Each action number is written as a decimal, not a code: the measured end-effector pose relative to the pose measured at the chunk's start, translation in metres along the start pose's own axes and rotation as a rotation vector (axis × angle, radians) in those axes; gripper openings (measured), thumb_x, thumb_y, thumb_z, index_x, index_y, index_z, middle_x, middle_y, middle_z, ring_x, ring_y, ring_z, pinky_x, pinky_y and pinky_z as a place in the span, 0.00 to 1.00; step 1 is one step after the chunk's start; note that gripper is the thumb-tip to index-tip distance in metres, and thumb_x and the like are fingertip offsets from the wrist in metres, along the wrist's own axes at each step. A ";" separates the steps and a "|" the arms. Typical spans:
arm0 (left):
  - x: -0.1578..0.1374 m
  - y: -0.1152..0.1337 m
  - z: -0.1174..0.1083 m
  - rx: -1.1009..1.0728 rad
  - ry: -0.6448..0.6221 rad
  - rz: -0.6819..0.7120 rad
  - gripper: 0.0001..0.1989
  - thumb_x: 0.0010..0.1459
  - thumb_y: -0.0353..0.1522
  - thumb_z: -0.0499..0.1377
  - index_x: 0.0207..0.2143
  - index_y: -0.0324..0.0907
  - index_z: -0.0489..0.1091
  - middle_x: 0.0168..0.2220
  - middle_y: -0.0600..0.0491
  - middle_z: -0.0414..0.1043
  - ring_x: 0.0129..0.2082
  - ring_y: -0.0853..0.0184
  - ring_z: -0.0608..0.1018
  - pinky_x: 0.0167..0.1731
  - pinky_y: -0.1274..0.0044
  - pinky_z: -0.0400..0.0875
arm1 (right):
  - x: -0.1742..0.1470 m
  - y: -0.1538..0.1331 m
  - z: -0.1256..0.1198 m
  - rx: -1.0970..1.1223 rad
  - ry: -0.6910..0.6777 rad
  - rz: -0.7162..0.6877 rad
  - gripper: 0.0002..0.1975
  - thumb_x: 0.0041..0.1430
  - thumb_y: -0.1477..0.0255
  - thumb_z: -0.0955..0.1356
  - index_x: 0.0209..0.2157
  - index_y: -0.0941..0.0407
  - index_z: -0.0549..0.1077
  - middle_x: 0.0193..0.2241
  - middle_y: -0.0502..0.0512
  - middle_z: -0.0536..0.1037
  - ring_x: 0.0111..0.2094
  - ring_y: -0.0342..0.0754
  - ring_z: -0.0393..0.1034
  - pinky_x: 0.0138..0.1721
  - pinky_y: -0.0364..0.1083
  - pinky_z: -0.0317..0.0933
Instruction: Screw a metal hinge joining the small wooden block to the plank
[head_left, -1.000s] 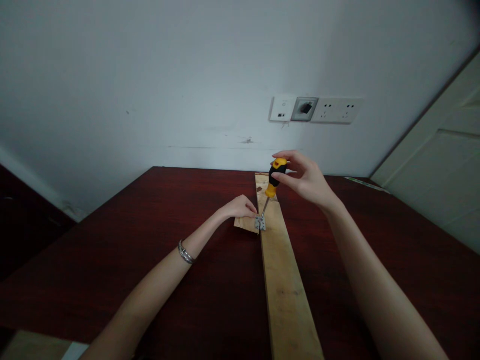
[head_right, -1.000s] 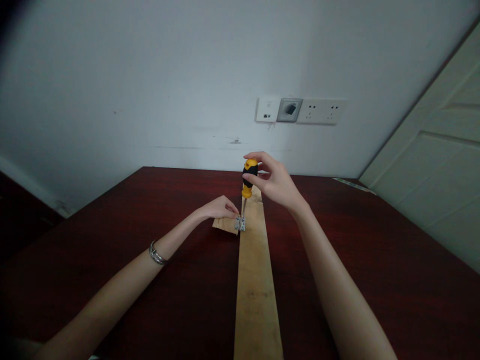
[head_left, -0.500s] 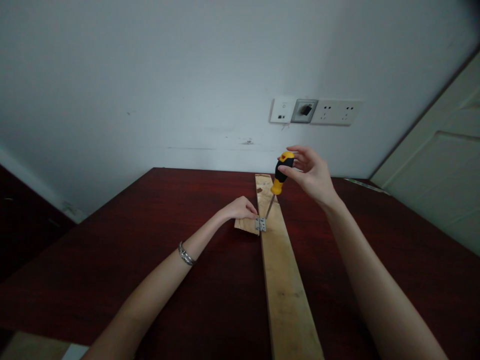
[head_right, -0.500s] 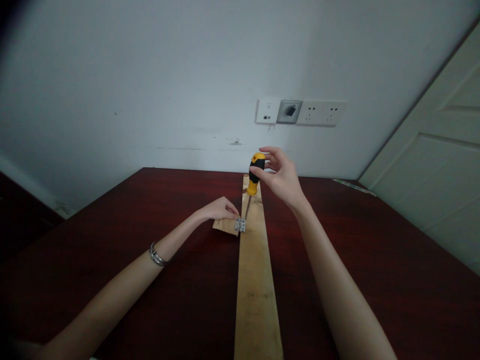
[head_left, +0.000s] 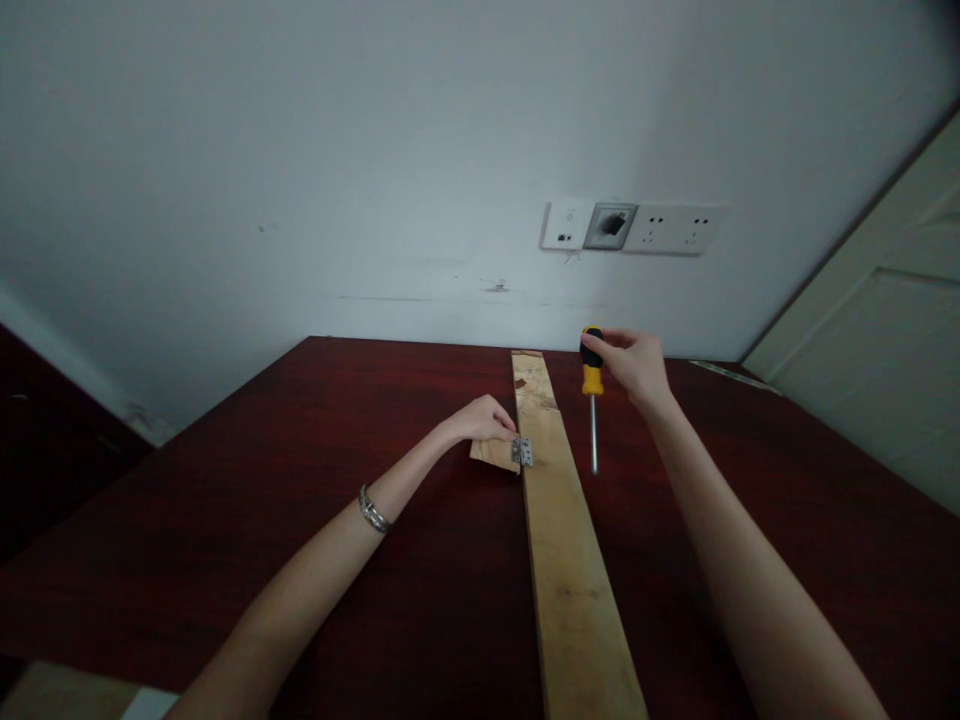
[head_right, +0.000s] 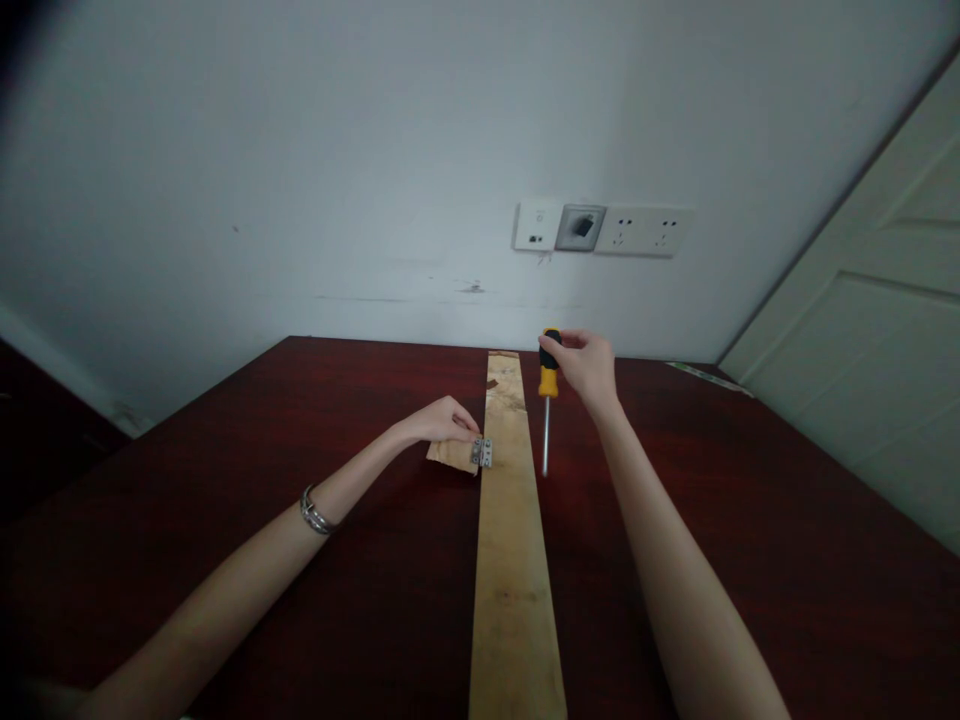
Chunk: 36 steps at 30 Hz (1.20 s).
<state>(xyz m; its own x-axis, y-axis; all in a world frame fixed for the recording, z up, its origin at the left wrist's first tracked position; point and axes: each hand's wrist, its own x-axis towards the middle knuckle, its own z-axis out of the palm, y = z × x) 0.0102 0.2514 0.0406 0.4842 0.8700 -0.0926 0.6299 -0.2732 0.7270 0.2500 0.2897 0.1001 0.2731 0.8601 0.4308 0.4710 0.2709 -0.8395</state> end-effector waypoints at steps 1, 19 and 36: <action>0.000 0.000 0.000 -0.004 0.000 -0.004 0.14 0.44 0.32 0.63 0.35 0.35 0.77 0.32 0.50 0.78 0.32 0.66 0.76 0.31 0.81 0.67 | 0.002 0.010 0.001 -0.104 -0.028 0.028 0.27 0.40 0.56 0.71 0.37 0.64 0.76 0.32 0.63 0.79 0.34 0.54 0.74 0.31 0.47 0.67; -0.002 0.003 -0.001 0.007 -0.009 -0.009 0.14 0.44 0.33 0.62 0.34 0.37 0.77 0.32 0.51 0.78 0.33 0.66 0.76 0.33 0.80 0.67 | -0.014 0.072 0.027 -0.594 -0.346 0.100 0.21 0.48 0.60 0.68 0.39 0.59 0.78 0.30 0.60 0.80 0.34 0.51 0.75 0.32 0.42 0.64; -0.003 0.005 -0.002 0.008 -0.007 -0.026 0.15 0.44 0.34 0.62 0.35 0.36 0.77 0.31 0.50 0.78 0.32 0.66 0.76 0.30 0.81 0.67 | -0.019 0.070 0.029 -0.705 -0.368 0.083 0.20 0.50 0.59 0.66 0.39 0.58 0.78 0.35 0.64 0.79 0.41 0.56 0.73 0.37 0.45 0.64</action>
<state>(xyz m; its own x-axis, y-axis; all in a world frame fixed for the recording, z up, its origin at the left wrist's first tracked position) 0.0108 0.2478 0.0456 0.4718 0.8740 -0.1161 0.6474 -0.2540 0.7186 0.2536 0.3051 0.0236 0.0945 0.9862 0.1356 0.9142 -0.0320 -0.4040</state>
